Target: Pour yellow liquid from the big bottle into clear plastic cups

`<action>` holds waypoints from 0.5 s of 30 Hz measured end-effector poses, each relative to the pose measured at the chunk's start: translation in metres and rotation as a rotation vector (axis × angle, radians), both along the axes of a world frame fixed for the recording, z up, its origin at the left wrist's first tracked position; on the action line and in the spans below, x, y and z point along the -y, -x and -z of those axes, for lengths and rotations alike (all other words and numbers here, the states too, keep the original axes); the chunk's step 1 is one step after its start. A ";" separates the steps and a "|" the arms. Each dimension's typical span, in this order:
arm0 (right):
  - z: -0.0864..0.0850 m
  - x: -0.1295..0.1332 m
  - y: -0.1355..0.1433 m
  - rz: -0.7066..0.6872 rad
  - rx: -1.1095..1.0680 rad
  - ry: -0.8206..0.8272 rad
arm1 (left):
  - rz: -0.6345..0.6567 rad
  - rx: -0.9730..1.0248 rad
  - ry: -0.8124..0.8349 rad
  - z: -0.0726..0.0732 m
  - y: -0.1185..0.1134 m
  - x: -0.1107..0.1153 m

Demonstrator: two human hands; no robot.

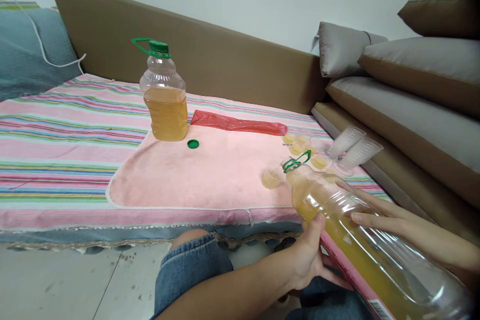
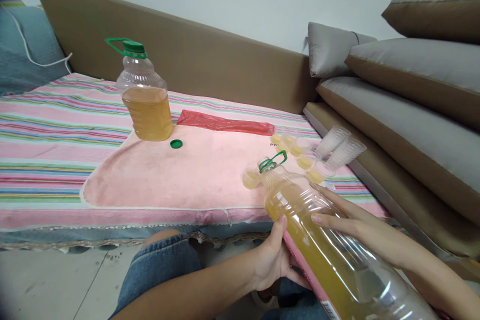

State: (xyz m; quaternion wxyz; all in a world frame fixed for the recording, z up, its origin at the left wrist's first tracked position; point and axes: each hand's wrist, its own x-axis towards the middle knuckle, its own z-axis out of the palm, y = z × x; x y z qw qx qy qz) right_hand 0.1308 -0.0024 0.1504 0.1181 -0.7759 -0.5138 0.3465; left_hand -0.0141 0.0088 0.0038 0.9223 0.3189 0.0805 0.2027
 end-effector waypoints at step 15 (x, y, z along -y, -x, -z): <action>0.001 -0.001 0.000 -0.005 -0.036 0.020 | -0.003 0.016 -0.006 -0.006 0.004 -0.001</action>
